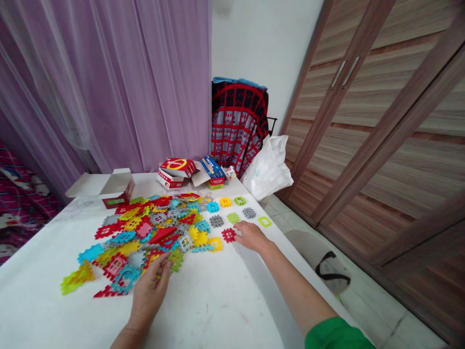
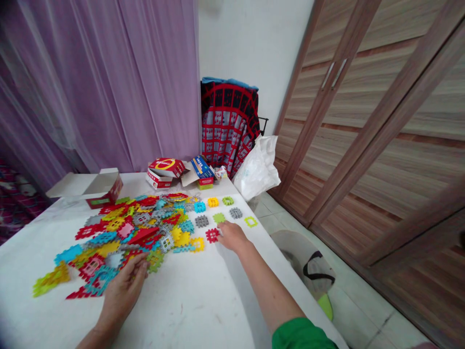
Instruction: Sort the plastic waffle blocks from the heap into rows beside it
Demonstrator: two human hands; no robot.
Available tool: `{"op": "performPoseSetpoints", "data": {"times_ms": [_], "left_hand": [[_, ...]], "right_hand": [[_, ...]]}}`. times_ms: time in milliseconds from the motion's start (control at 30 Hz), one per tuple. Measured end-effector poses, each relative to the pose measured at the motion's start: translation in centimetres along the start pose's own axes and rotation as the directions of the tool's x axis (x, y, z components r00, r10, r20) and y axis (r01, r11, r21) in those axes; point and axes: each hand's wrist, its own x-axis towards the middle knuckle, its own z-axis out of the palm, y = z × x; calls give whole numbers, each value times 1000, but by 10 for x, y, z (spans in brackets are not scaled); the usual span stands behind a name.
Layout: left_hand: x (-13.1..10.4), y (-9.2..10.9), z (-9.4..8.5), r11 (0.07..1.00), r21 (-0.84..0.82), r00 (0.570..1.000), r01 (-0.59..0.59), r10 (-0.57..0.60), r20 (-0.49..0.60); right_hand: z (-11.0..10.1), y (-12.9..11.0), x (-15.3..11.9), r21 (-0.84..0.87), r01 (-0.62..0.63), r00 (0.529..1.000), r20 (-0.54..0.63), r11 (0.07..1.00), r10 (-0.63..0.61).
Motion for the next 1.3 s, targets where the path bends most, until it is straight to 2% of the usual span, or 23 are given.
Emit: {"op": "performPoseSetpoints", "data": {"times_ms": [167,367,767,933,1033,1167,1300], "left_hand": [[1,1,-1,999,-35,999,36,-36,-7],[1,4,-2,996,-59,998,60,-60,5],[1,9,-2,994,-84,998,65,-66,-8],[3,6,-10,997,-56,997,57,-59,-39],[8,-2,-18,996,-56,993,66,-71,-96],[12,-12,-25,995,-36,979,91,-96,-178],[11,-13,-23,994,-38,983,101,-105,-147]], "right_hand": [[10,-35,-9,-81,-243,968,-88,967,235],[21,-47,-12,-50,-303,949,-106,952,297],[28,-47,-13,-18,-320,939,-136,947,315],[33,-46,-15,3,-316,936,-160,949,313],[40,-43,-18,59,-297,928,-216,953,303],[50,-42,-22,145,-248,891,-355,958,285],[57,-52,-23,216,-115,879,-433,970,201]]}}
